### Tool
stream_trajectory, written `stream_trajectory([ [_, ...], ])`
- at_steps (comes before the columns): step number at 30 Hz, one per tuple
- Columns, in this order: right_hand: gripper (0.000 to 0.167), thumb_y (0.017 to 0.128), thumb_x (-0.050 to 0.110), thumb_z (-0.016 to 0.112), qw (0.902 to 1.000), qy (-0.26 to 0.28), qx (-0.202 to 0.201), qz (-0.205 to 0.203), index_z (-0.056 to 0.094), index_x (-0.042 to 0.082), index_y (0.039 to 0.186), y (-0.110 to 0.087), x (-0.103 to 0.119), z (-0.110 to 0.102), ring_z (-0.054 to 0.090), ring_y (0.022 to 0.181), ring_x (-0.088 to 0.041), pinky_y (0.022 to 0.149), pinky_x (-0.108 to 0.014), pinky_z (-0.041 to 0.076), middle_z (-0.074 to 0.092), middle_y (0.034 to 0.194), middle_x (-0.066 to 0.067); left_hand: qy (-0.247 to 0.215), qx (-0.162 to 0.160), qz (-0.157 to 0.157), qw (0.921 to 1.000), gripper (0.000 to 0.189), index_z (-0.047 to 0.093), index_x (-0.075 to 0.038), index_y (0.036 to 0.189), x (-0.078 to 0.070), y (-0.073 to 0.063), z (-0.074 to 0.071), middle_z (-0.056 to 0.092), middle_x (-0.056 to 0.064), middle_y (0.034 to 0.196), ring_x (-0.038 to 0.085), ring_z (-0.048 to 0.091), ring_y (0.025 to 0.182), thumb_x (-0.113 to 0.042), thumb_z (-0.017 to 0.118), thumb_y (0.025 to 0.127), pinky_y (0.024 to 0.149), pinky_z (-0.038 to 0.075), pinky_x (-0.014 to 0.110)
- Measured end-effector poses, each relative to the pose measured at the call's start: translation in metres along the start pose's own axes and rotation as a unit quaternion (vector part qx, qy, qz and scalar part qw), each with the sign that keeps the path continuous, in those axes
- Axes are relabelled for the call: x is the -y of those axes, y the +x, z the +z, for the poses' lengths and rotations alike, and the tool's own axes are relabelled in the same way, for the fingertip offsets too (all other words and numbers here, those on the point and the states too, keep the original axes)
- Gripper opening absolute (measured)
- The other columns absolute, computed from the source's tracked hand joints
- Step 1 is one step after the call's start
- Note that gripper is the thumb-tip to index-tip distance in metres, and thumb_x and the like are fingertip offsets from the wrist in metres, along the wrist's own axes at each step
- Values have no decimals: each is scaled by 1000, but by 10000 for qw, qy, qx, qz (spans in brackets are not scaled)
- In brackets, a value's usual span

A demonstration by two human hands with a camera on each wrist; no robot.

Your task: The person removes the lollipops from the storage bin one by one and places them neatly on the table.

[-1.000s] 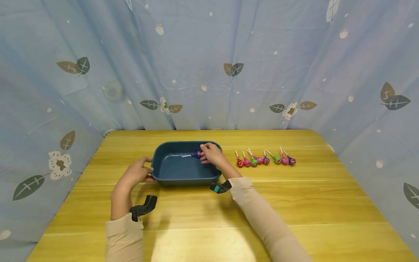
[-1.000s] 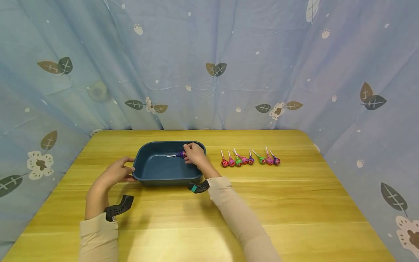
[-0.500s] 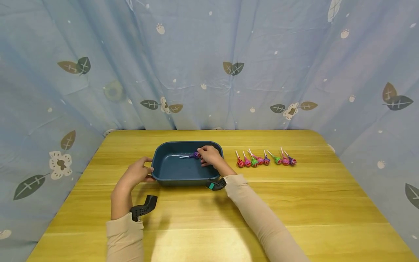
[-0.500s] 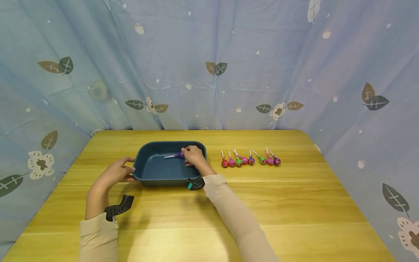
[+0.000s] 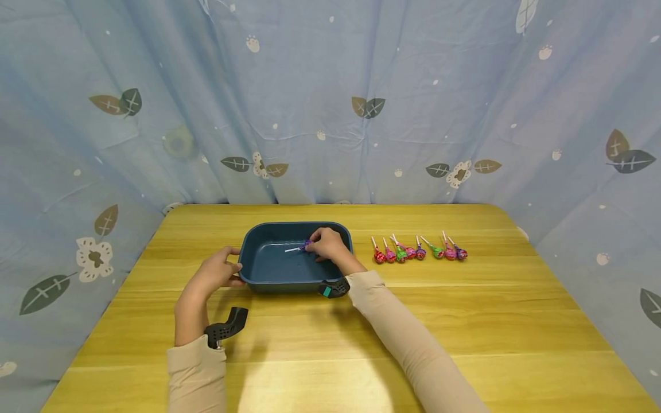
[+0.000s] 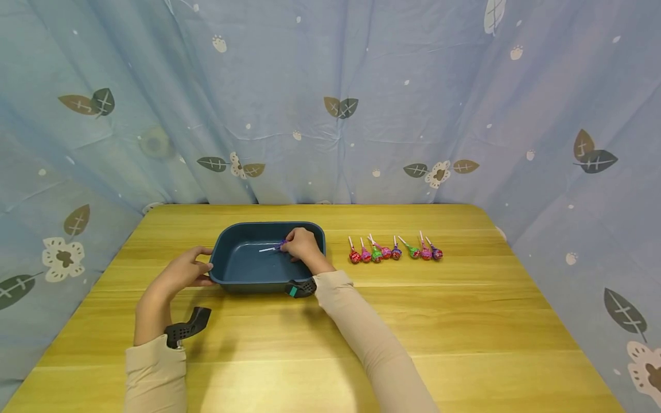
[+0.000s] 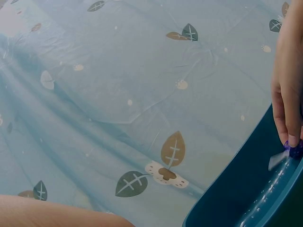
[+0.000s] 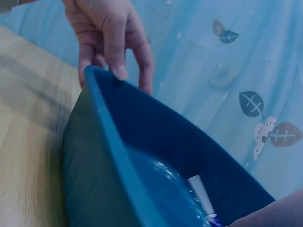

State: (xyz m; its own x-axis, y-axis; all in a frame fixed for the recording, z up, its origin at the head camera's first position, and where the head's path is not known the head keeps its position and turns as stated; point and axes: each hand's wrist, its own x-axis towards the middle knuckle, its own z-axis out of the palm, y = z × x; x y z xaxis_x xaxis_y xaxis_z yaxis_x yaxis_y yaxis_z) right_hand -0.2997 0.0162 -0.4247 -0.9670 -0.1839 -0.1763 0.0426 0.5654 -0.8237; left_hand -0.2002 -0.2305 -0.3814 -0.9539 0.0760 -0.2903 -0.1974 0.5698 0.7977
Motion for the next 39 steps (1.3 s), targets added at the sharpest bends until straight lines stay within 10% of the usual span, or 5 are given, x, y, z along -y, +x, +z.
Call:
stream_trajectory([
  [8,16,83,8,77,9987,-488,-115,-106,66,0,93,0,-1,0,64,57,-17,53,-25,55,62,90,-12,-2,36,4,10000,47,26,13,142,-2,1,1,57,32,110,37,67,89,-3,44,102,79,55,43],
  [20,15,87,4,71,9984,559,2,-98,67,-5,98,-10,4,-11,66,60,-18,58,-31,58,66,77,-12,-81,49,-25,10000,48,26,13,143,0,2,1,56,34,111,37,67,91,-3,44,102,77,56,41],
  [39,21,91,-1,65,9795,1901,404,-531,62,-6,111,-44,6,-35,66,85,-40,60,-39,59,64,101,-26,-19,71,-9,10000,47,26,12,143,1,1,0,56,33,112,34,67,89,-3,43,102,78,56,41],
])
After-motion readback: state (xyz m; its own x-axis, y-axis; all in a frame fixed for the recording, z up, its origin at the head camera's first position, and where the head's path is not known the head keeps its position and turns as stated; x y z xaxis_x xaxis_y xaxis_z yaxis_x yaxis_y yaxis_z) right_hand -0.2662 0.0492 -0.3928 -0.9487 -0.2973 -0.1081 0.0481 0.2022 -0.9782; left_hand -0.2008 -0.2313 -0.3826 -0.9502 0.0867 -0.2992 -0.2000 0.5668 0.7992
